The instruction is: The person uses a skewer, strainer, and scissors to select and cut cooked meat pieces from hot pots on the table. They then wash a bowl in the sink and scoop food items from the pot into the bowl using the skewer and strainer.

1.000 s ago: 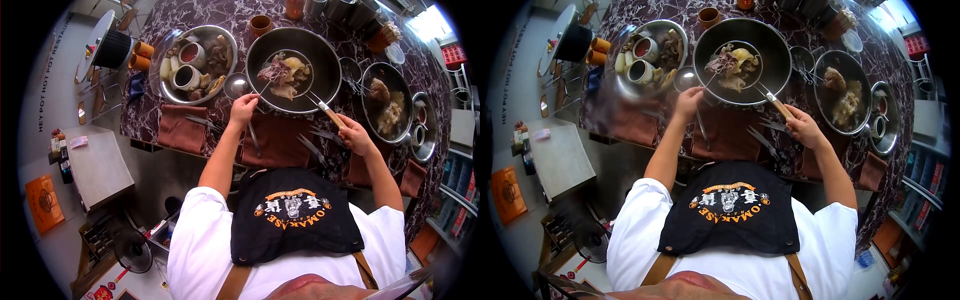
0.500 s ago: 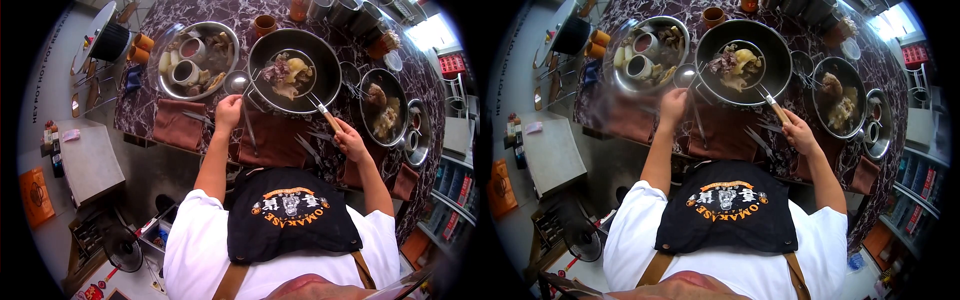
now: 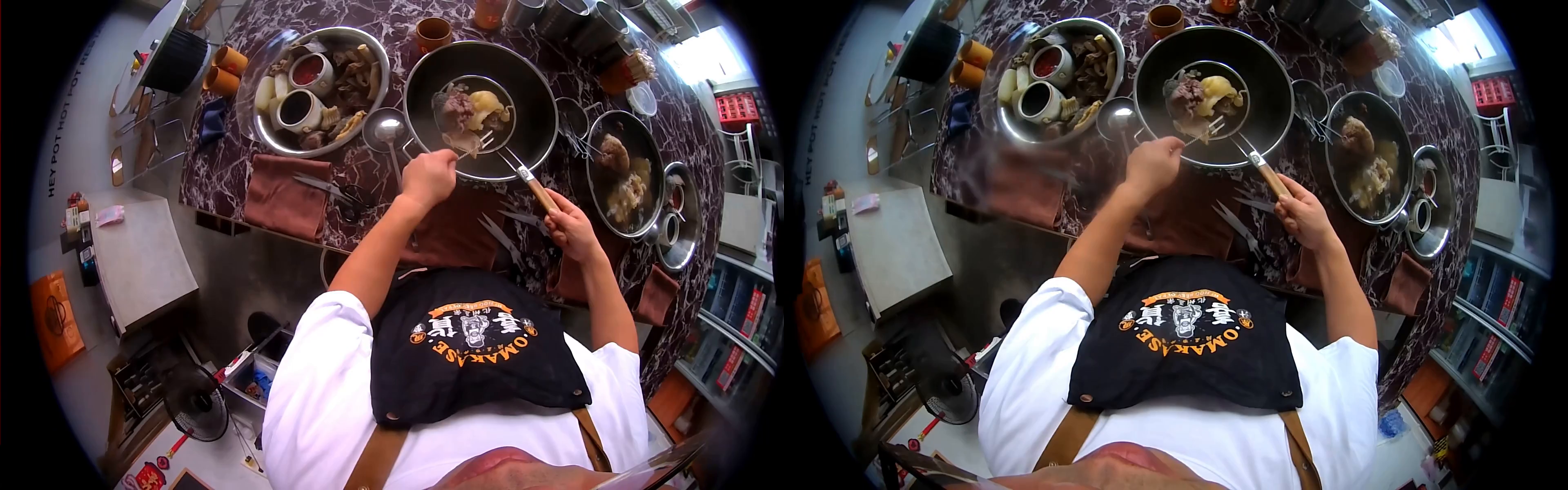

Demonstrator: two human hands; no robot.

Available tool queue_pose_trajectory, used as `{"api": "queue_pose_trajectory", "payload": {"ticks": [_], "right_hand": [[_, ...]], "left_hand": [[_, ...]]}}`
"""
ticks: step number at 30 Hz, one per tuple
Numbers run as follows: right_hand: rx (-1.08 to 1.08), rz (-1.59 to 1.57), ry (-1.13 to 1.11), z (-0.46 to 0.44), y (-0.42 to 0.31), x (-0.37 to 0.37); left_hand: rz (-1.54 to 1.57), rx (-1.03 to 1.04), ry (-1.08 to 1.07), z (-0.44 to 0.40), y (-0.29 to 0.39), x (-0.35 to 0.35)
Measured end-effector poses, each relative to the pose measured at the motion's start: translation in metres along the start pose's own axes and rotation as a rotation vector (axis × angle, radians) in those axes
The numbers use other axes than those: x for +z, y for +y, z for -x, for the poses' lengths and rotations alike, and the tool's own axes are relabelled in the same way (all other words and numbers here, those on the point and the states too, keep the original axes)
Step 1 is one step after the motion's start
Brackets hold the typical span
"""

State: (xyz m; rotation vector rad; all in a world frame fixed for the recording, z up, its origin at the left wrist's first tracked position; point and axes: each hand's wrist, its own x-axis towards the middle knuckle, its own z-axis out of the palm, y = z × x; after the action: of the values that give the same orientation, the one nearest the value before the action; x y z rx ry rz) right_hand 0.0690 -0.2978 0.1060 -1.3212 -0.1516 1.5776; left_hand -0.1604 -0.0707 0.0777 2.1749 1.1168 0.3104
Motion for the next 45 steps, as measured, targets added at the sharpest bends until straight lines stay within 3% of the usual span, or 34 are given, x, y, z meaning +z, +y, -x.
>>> {"api": "queue_pose_trajectory", "payload": {"ticks": [5, 7, 9, 11, 23, 24, 25, 27, 29, 32, 38, 43, 45], "right_hand": [[0.018, -0.135, -0.048, -0.001, 0.003, 0.000], [0.005, -0.150, -0.061, -0.003, 0.007, -0.002], [-0.013, -0.213, -0.129, -0.004, 0.012, -0.006], [-0.018, -0.219, -0.122, -0.006, 0.018, -0.005], [-0.074, -0.080, 0.005, -0.003, 0.021, 0.019], [-0.068, -0.039, 0.026, -0.003, 0.020, 0.024], [-0.064, -0.027, -0.006, -0.003, 0.024, 0.026], [-0.112, -0.024, -0.015, -0.006, 0.027, 0.023], [-0.095, -0.022, 0.016, -0.010, 0.025, 0.028], [-0.051, -0.131, 0.037, 0.000, 0.021, 0.028], [-0.077, -0.184, 0.003, 0.003, 0.028, 0.024], [-0.069, -0.153, 0.021, 0.002, 0.026, 0.028], [-0.064, -0.155, 0.040, 0.005, 0.024, 0.032]], "left_hand": [[0.032, 0.030, -0.025, 0.024, 0.013, -0.067], [0.055, 0.065, 0.131, 0.016, -0.004, -0.091], [-0.013, 0.026, 0.210, 0.001, -0.023, -0.107], [0.034, -0.075, 0.156, -0.012, -0.027, -0.112], [-0.189, -0.023, -0.073, -0.012, -0.017, -0.029], [-0.235, -0.061, -0.059, -0.015, -0.016, -0.010], [-0.256, -0.179, -0.217, -0.021, -0.004, -0.004], [-0.128, -0.190, -0.142, -0.020, -0.002, 0.017], [0.204, -0.089, -0.122, -0.025, -0.028, 0.040], [1.077, -0.430, -0.342, -0.022, -0.032, 0.035], [1.440, -0.499, -0.510, -0.009, -0.036, 0.018], [1.585, -0.493, -0.473, -0.012, -0.025, -0.010], [1.659, -0.374, -0.447, -0.017, -0.030, -0.029]]}}
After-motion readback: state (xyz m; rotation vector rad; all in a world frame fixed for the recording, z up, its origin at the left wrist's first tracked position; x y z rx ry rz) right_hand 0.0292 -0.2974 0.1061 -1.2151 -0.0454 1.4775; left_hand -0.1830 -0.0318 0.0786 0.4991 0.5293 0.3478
